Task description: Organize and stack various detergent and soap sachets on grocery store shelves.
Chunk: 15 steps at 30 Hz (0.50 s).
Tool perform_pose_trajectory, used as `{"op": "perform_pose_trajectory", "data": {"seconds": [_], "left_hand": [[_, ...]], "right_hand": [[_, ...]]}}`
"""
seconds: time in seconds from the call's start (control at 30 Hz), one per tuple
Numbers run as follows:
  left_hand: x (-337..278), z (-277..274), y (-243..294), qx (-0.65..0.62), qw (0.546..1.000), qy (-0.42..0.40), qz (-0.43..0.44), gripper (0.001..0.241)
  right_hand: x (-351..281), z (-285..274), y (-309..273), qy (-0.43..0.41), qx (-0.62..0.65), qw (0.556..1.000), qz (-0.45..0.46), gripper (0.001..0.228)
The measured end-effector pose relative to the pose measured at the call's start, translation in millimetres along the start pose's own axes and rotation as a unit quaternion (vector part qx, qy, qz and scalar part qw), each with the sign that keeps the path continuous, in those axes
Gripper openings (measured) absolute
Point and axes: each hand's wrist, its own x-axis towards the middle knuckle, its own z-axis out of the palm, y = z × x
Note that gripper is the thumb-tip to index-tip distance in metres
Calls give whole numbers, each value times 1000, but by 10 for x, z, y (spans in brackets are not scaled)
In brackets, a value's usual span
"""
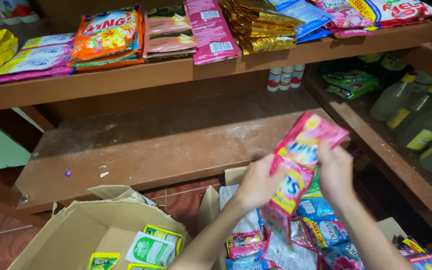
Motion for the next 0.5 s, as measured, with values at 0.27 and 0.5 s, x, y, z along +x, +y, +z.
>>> {"op": "perform_pose_trajectory", "data": {"seconds": [0.27, 0.5], "left_hand": [[51, 6, -264, -122, 988, -93, -18, 35], [38, -128, -379, -333, 916, -216, -59, 38]], "right_hand": [[82, 77, -176, 60, 173, 964, 191, 40], [-64, 224, -153, 34, 146, 981, 124, 51]]}}
